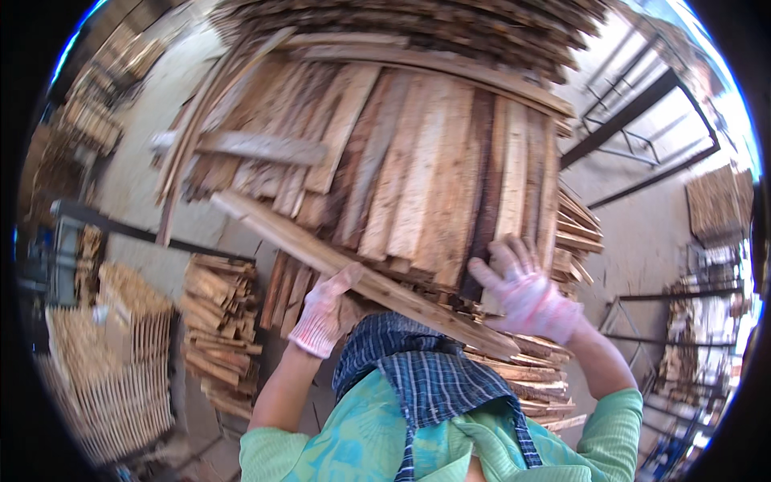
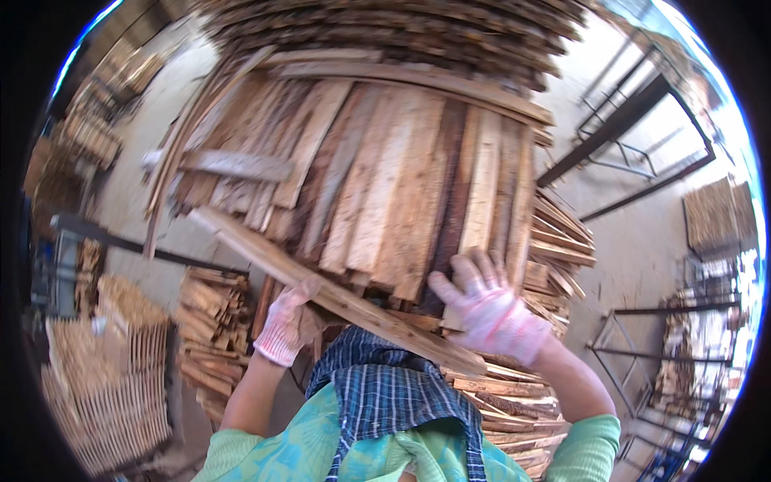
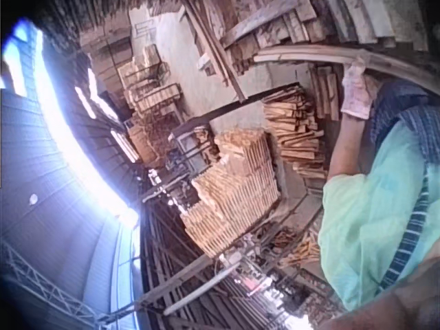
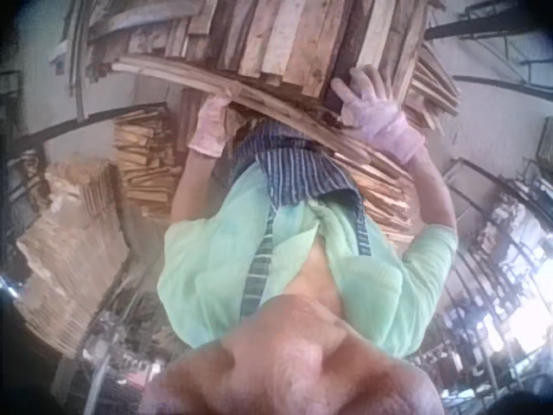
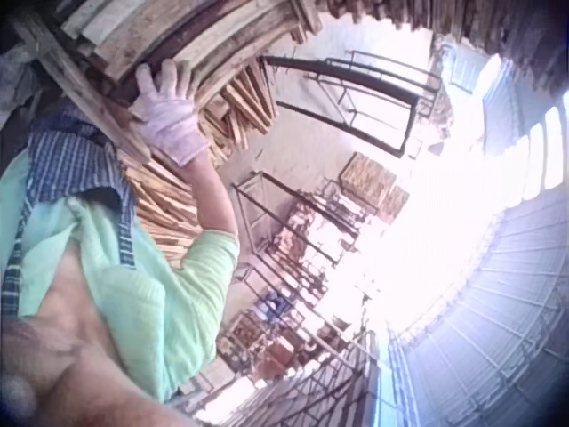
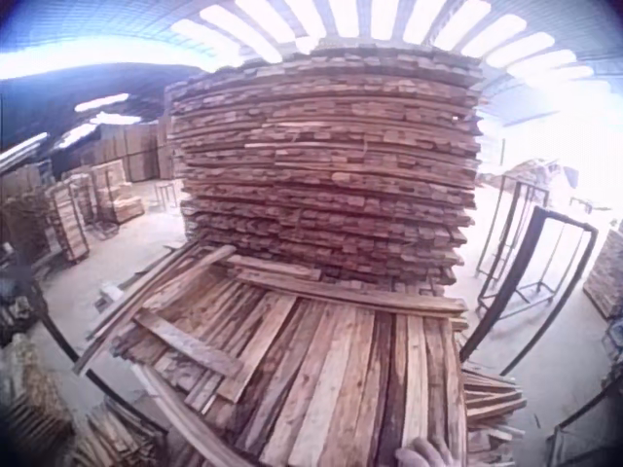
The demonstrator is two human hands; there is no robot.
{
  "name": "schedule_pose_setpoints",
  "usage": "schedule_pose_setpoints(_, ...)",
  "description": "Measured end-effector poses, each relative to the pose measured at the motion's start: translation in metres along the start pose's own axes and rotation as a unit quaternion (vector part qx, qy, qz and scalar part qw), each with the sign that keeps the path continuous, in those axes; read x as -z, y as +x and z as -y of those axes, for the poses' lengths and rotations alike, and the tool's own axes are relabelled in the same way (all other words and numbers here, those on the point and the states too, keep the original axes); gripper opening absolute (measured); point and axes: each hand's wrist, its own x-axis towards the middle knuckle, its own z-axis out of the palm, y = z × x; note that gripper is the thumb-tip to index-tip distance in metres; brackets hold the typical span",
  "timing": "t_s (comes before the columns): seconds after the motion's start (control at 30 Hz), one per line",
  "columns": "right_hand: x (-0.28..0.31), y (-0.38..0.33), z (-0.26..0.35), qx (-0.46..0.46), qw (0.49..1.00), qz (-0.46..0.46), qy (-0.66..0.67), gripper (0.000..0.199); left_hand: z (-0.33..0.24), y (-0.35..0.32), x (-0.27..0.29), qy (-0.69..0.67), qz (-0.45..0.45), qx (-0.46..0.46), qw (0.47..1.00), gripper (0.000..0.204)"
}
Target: The person organizes and stacks wood slats by hand, moving them from a large disorganized pile onto a structured stack.
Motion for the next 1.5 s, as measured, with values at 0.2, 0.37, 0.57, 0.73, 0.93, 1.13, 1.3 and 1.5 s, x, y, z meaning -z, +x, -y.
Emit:
schedule_pose_setpoints(0.2,0.063,-0.001,0.012,-0.077,0.957,0.009,0.280,0.085,-0.029,-0.074,-0.055,-0.048,0.075,-0.010,0.996,0.063)
schedule_pose_setpoints(0.37,0.073,0.014,0.037,0.024,0.966,0.162,0.199,0.085,-0.032,-0.060,-0.099,-0.134,0.139,-0.094,0.977,0.052)
schedule_pose_setpoints(0.57,0.038,0.037,-0.024,-0.013,0.990,0.018,-0.141,0.068,-0.033,-0.014,-0.094,0.224,0.124,-0.135,0.957,0.044)
schedule_pose_setpoints(0.73,0.010,0.036,-0.050,-0.088,0.988,0.018,-0.124,0.068,-0.026,-0.006,-0.115,0.590,0.163,-0.504,0.609,0.045)
schedule_pose_setpoints(0.93,0.031,0.037,-0.058,-0.063,0.998,0.017,0.014,0.071,-0.097,0.072,-0.132,0.837,0.165,-0.427,0.299,0.067)
schedule_pose_setpoints(1.13,0.076,-0.024,-0.128,-0.230,0.942,-0.044,0.242,0.072,-0.091,0.091,-0.138,0.850,0.157,-0.417,0.280,0.077)
schedule_pose_setpoints(1.3,0.006,-0.040,-0.075,-0.232,0.965,-0.113,-0.032,0.066,-0.088,0.082,-0.149,0.851,0.178,-0.402,0.286,0.070)
schedule_pose_setpoints(1.5,0.019,-0.029,-0.049,-0.257,0.954,-0.117,-0.096,0.081,-0.118,0.072,-0.133,0.798,0.183,-0.425,0.387,0.074)
